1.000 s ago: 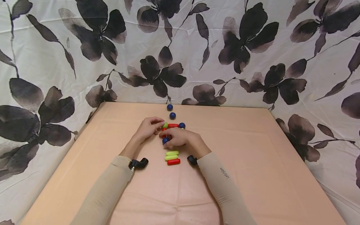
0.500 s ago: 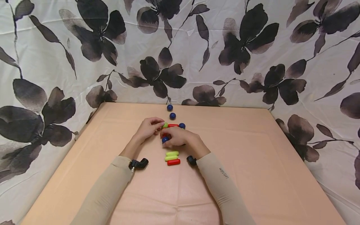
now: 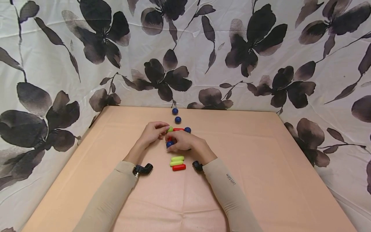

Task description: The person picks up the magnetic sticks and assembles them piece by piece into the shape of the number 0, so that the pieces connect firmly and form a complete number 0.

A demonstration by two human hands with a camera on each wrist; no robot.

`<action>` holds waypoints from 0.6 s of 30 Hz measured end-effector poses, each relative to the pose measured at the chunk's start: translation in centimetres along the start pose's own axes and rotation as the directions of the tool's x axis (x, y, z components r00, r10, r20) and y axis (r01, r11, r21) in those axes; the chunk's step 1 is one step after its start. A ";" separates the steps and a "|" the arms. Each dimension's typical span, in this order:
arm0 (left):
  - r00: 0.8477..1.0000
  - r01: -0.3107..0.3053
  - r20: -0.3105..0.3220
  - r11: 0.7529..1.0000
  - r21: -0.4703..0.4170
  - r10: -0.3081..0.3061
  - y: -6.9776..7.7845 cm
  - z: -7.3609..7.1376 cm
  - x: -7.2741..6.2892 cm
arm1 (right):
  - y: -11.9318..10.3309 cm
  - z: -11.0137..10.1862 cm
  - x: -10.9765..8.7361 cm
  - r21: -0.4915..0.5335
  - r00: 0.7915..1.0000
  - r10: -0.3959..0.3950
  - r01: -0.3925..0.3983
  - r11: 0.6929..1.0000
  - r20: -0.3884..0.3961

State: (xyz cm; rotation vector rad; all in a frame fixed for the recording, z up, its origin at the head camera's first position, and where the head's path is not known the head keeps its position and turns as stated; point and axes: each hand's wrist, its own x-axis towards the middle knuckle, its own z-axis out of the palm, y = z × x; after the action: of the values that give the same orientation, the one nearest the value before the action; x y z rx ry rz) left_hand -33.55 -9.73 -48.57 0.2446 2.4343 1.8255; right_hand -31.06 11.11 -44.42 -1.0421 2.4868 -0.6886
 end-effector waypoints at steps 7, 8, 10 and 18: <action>1.000 0.012 0.005 1.000 -0.009 -0.012 0.0 0.0 0.0 | -0.1 0.0 0.1 -0.008 1.000 -0.007 0.007 1.000 -0.008; 1.000 0.011 0.006 1.000 -0.010 -0.011 0.0 0.0 0.0 | -0.1 0.0 0.1 -0.009 1.000 -0.005 0.005 1.000 -0.008; 1.000 0.011 0.008 1.000 -0.013 -0.011 0.0 0.0 0.0 | -0.1 0.1 0.1 -0.015 1.000 0.000 0.000 1.000 -0.009; 1.000 -0.001 0.002 1.000 -0.010 0.001 -0.1 0.0 0.0 | 0.0 0.3 0.2 -0.029 1.000 0.006 -0.006 1.000 -0.018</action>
State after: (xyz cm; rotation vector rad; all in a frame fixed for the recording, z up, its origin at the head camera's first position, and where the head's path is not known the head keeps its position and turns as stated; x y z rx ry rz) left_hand -33.57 -9.72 -48.71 0.2470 2.4238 1.8366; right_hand -31.04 10.83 -44.69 -1.0425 2.5210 -0.6643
